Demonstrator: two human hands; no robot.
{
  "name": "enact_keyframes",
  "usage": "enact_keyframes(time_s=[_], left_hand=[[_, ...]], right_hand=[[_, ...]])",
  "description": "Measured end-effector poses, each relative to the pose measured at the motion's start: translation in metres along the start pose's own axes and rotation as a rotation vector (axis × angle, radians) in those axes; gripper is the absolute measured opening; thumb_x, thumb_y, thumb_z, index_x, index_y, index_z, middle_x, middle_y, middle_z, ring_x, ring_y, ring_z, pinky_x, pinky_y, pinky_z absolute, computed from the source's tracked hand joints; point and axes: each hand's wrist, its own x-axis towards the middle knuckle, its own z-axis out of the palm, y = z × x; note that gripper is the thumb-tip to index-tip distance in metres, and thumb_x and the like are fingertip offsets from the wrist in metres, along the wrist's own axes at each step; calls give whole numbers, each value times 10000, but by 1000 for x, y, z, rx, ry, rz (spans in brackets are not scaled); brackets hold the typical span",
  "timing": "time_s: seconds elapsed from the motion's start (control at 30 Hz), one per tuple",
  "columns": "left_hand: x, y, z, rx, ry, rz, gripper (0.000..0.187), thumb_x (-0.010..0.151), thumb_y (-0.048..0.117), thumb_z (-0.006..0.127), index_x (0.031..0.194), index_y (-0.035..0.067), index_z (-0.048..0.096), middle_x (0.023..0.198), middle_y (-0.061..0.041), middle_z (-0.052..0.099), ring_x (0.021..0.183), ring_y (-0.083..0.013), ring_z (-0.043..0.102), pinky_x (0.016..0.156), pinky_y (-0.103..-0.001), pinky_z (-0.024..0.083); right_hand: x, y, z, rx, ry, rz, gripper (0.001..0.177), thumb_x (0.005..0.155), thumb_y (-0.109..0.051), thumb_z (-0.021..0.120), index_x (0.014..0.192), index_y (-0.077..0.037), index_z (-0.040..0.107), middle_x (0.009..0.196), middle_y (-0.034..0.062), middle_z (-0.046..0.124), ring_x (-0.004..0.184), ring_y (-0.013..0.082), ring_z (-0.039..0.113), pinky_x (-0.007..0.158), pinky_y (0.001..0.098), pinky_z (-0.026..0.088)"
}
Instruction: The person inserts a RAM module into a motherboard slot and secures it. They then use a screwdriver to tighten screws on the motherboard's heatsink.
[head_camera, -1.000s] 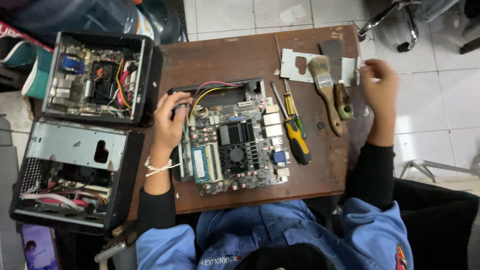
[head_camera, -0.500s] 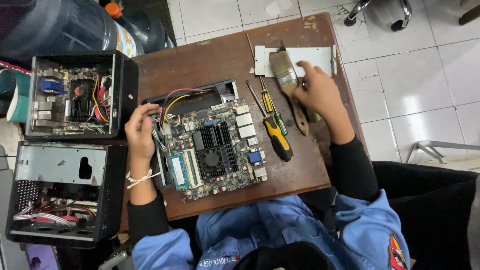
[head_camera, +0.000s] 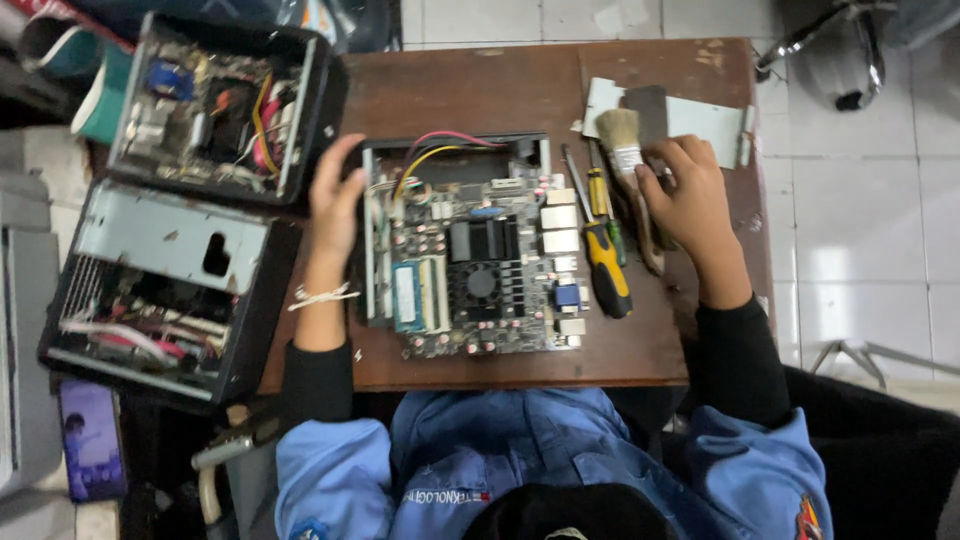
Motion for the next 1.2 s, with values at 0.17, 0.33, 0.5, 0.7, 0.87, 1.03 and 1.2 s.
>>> enact_keyframes(time_s=[0.17, 0.33, 0.5, 0.7, 0.87, 1.03, 1.2], left_hand=[[-1, -25, 1, -127, 35, -3, 384, 873, 134, 507, 1230, 25, 418, 1222, -129, 456, 1181, -193, 356, 1027, -344, 209], [4, -39, 0, -132, 83, -13, 338, 923, 200, 436, 1199, 6, 453, 1197, -160, 469, 1174, -233, 374, 1017, -362, 228], [5, -4, -9, -486, -23, -341, 319, 854, 318, 444, 1087, 120, 534, 944, -2, 542, 638, -57, 507, 500, -172, 430], [6, -1, -13, -251, -71, -214, 435, 845, 391, 384, 1125, 82, 507, 1195, -85, 484, 1165, -205, 402, 995, -320, 257], [10, -42, -3, -224, 25, -111, 295, 860, 260, 454, 1067, 68, 541, 1091, -47, 539, 1045, -137, 476, 921, -235, 323], [3, -21, 5, -72, 100, -38, 273, 855, 200, 484, 1094, 69, 501, 1127, -63, 521, 1089, -169, 458, 957, -281, 320], [-2, 1, 7, -303, 241, 43, 402, 882, 129, 525, 1222, 58, 322, 1125, -157, 487, 1072, -256, 470, 936, -384, 355]], right_hand=[[-9, -4, 9, -51, -87, 17, 142, 811, -179, 642, 910, -80, 616, 799, 115, 516, 793, 320, 535, 719, 364, 425], [-13, -9, -5, -220, -303, 33, 337, 737, -329, 653, 934, -59, 615, 893, 209, 553, 874, 392, 530, 803, 395, 388], [-14, 6, 3, -122, -430, -33, 421, 683, -131, 571, 1075, -4, 484, 885, 206, 524, 853, 382, 488, 753, 438, 358], [-8, -29, -1, -213, -420, 233, 479, 663, -122, 550, 1083, 25, 372, 1047, 298, 478, 881, 475, 394, 702, 525, 342], [-11, -5, 9, -196, -320, 76, 449, 631, -101, 533, 1058, -4, 434, 966, 239, 520, 868, 437, 453, 763, 461, 339], [-7, -23, 4, -13, -151, -58, 327, 747, -19, 525, 1073, -10, 493, 1173, 237, 351, 1103, 418, 354, 909, 505, 299], [-7, -9, 13, 38, 97, -133, 101, 759, 9, 636, 835, -23, 578, 1077, 151, 509, 1042, 363, 477, 876, 418, 380]])
